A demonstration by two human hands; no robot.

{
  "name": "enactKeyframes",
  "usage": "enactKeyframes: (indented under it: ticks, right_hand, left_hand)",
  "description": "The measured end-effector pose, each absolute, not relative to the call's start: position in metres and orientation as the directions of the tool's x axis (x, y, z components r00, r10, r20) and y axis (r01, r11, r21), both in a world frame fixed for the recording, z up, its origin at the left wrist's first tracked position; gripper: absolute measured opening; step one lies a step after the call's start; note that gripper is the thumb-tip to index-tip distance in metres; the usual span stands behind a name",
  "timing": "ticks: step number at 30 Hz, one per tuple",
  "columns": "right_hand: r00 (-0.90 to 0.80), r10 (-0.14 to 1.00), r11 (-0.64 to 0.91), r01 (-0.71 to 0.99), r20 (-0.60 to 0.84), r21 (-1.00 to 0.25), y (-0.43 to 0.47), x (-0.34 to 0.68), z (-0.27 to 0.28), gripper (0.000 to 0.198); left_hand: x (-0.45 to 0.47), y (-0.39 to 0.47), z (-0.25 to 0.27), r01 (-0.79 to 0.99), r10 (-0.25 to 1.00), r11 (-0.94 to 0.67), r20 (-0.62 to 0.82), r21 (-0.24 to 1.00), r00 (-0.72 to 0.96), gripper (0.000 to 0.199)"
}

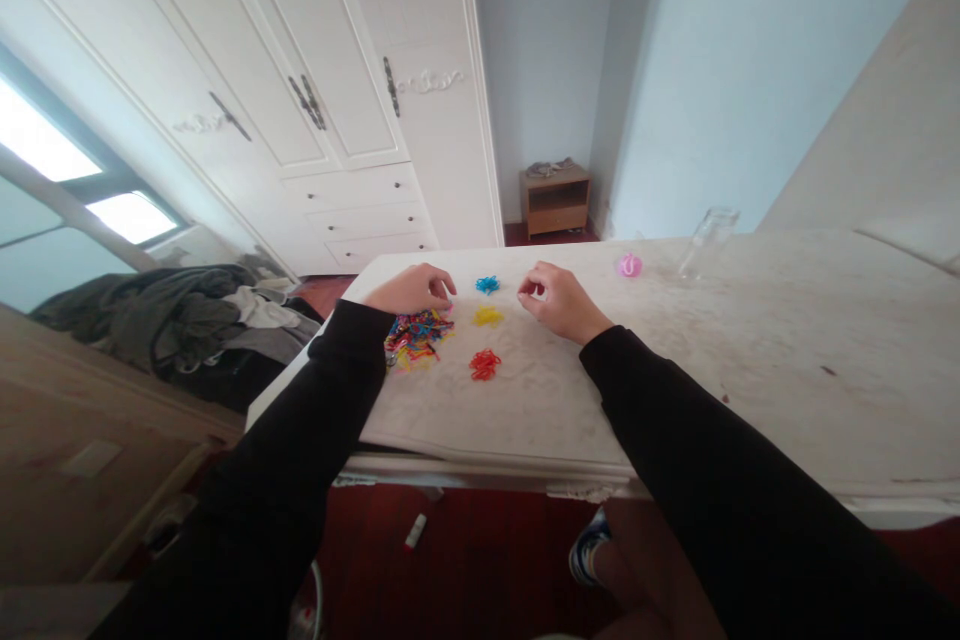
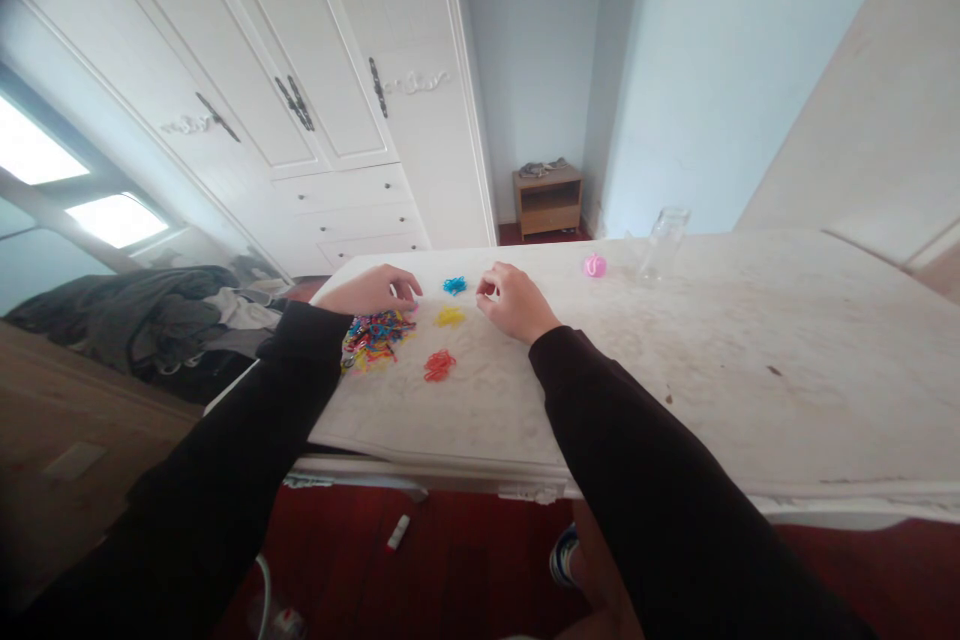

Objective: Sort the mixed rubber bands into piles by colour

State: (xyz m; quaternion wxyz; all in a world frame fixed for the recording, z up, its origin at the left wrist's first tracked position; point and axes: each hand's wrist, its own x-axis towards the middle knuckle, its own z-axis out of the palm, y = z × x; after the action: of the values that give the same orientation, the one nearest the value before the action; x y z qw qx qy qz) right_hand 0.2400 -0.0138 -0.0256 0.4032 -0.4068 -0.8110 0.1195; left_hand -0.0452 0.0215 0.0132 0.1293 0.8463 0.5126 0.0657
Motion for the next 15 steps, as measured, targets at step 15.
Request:
enactKeyframes:
  ticks: [15]
  right_hand:
    - [-0.352,0.768,0.63,0.571,0.535,-0.527,-0.015,0.24,-0.024,0.009]
  left_hand:
    - [-0.034,0.008,0.022,0.854,0.89,-0.439,0.004,0.279,0.456,0.034]
